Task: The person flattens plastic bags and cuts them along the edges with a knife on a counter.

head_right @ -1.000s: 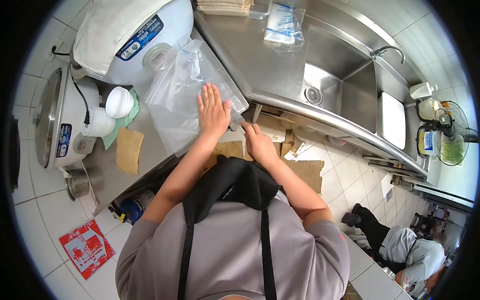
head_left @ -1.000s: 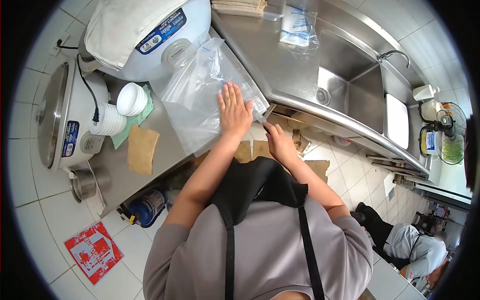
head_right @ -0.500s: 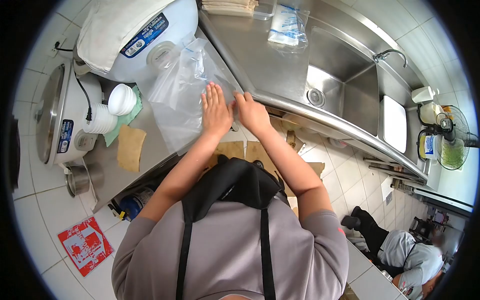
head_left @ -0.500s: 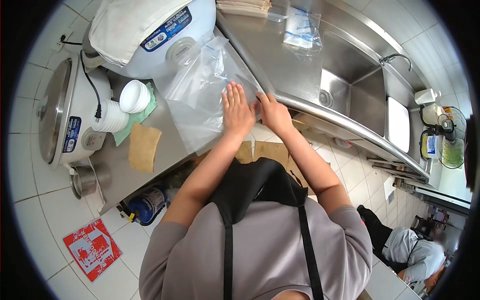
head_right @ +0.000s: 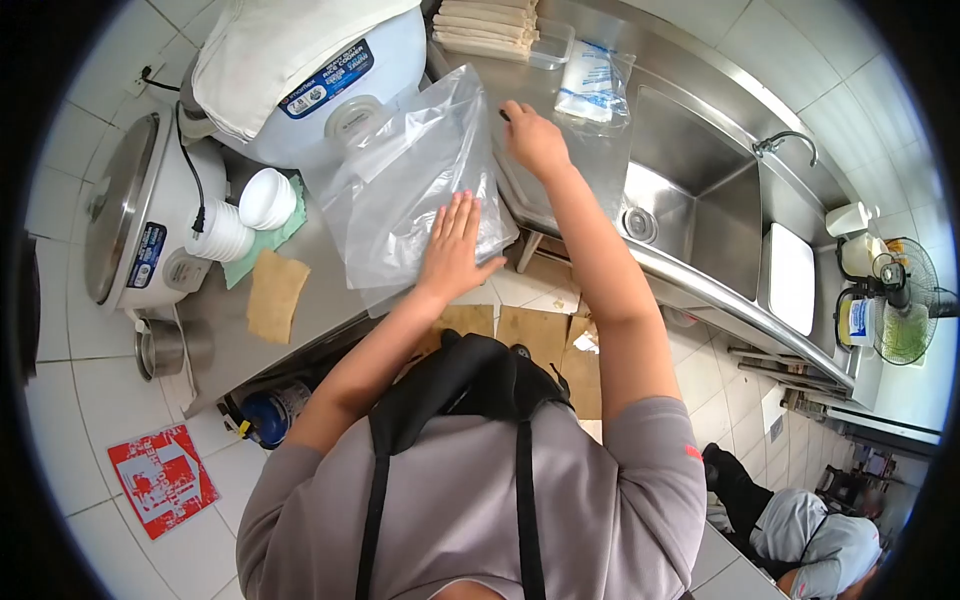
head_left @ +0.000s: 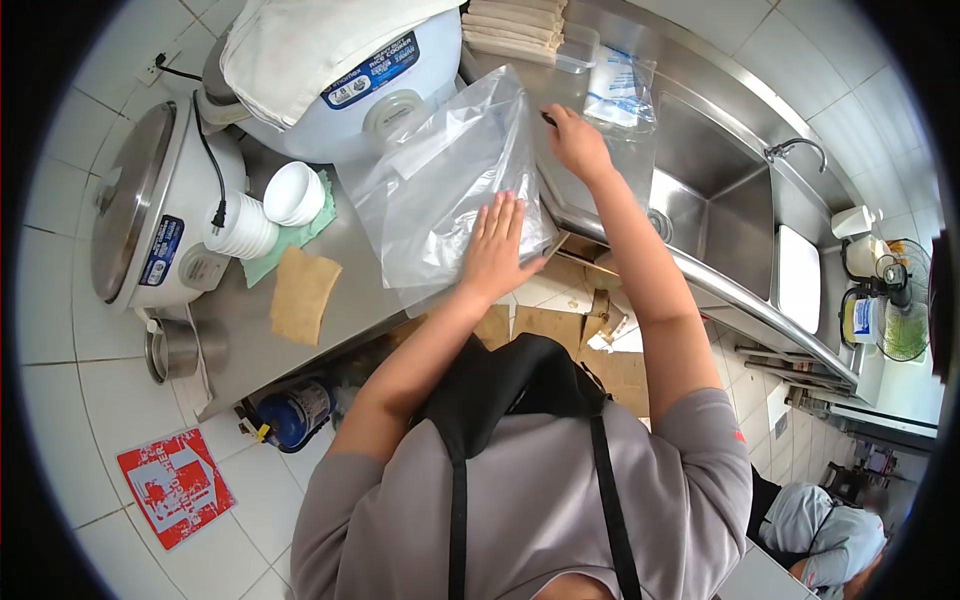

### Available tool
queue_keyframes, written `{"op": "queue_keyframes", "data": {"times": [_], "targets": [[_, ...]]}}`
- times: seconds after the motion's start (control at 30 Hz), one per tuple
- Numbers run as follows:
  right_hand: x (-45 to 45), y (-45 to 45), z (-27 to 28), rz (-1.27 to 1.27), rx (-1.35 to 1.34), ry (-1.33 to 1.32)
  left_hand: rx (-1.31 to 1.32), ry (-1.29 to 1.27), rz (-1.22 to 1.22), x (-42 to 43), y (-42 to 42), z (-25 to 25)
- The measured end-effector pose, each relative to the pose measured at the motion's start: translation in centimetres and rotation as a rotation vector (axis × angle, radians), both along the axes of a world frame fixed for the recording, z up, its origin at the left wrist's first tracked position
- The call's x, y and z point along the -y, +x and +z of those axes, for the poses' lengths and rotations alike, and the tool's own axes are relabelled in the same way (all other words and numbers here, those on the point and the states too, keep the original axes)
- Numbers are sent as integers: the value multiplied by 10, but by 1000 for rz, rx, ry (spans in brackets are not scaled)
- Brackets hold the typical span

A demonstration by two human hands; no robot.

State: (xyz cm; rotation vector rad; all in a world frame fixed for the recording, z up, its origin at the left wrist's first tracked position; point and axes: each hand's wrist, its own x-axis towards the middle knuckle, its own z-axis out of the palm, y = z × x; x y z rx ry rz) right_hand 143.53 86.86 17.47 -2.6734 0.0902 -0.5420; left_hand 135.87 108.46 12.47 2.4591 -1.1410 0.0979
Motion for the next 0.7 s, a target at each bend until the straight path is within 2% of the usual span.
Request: {"op": "queue_keyframes", "data": {"times": [0.03,0.2,0.27,0.33,0.4,0.5,0.6,0.7], "targets": [[3,-6,2,-22,-1,24,87,-56,19,-6,-6,4],[7,-55,2,-94,36,145,70,-125,-31,-47,-17,13],[2,-85,-9,-94,75,176,113,-167,-48,-66,-19,30],[-13,-120,-10,-108,2,252,170,-179,-51,-89,-24,55],[-28,-152,-28,-42,17,320,124,1,-16,-123,-31,67],[-61,-189,-35,76,-18,356,-96,80,114,-145,-42,93],[-84,-205,-44,78,-121,387,-29,-127,190,-98,-37,88],[-92,-209,-45,58,-179,362,98,-12,369,-52,8,38]]}}
